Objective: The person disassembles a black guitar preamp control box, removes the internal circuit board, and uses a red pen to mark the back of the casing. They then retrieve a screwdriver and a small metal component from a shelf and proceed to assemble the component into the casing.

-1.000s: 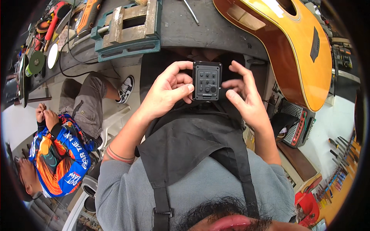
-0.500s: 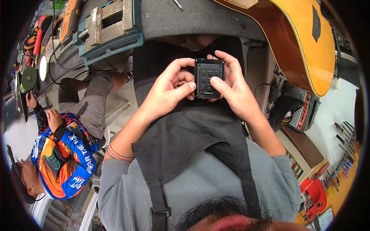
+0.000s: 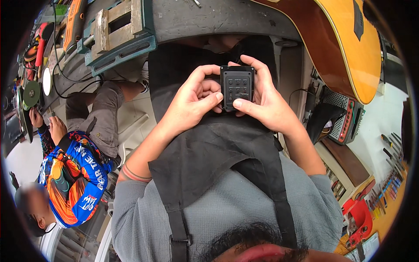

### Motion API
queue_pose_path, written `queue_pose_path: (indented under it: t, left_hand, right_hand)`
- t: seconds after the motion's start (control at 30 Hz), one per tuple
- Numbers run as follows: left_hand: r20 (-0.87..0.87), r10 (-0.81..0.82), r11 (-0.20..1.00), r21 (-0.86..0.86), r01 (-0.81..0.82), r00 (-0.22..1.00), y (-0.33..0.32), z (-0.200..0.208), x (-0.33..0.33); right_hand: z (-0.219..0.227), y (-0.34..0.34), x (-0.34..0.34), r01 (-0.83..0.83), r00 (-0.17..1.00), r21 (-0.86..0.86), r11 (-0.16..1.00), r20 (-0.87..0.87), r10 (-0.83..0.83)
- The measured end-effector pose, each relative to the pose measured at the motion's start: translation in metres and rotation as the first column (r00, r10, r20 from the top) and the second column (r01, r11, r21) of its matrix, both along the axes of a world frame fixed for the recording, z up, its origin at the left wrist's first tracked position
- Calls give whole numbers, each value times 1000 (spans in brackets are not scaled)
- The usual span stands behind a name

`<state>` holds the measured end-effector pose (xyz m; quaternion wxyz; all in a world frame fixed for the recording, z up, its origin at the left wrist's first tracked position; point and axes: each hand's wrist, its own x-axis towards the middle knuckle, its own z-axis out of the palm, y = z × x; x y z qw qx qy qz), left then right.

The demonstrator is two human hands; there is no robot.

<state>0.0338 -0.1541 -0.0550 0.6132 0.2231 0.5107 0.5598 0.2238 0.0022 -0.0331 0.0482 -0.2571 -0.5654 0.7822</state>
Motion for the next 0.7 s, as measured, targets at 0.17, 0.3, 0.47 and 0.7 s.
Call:
queue_pose_path:
  t: [0.17, 0.3, 0.47, 0.7]
  left_hand:
    - [-10, 5, 1000, -4, -5, 1000, 3, 4, 9]
    - [-18, 4, 1000, -7, -4, 1000, 5, 8, 16]
    - [-23, -13, 1000, -13, 13, 1000, 5, 18, 20]
    - [-174, -62, 998, -44, 55, 983, 2, 61, 1]
  right_hand:
    - [3, 4, 8, 7, 1000, -33, 999, 7, -7]
    - [6, 8, 16, 3, 1000, -91, 996, 8, -2]
    - [2, 17, 22, -42, 998, -177, 983, -49, 34]
    - [-4, 29, 20, -63, 979, -501, 863, -200, -45]
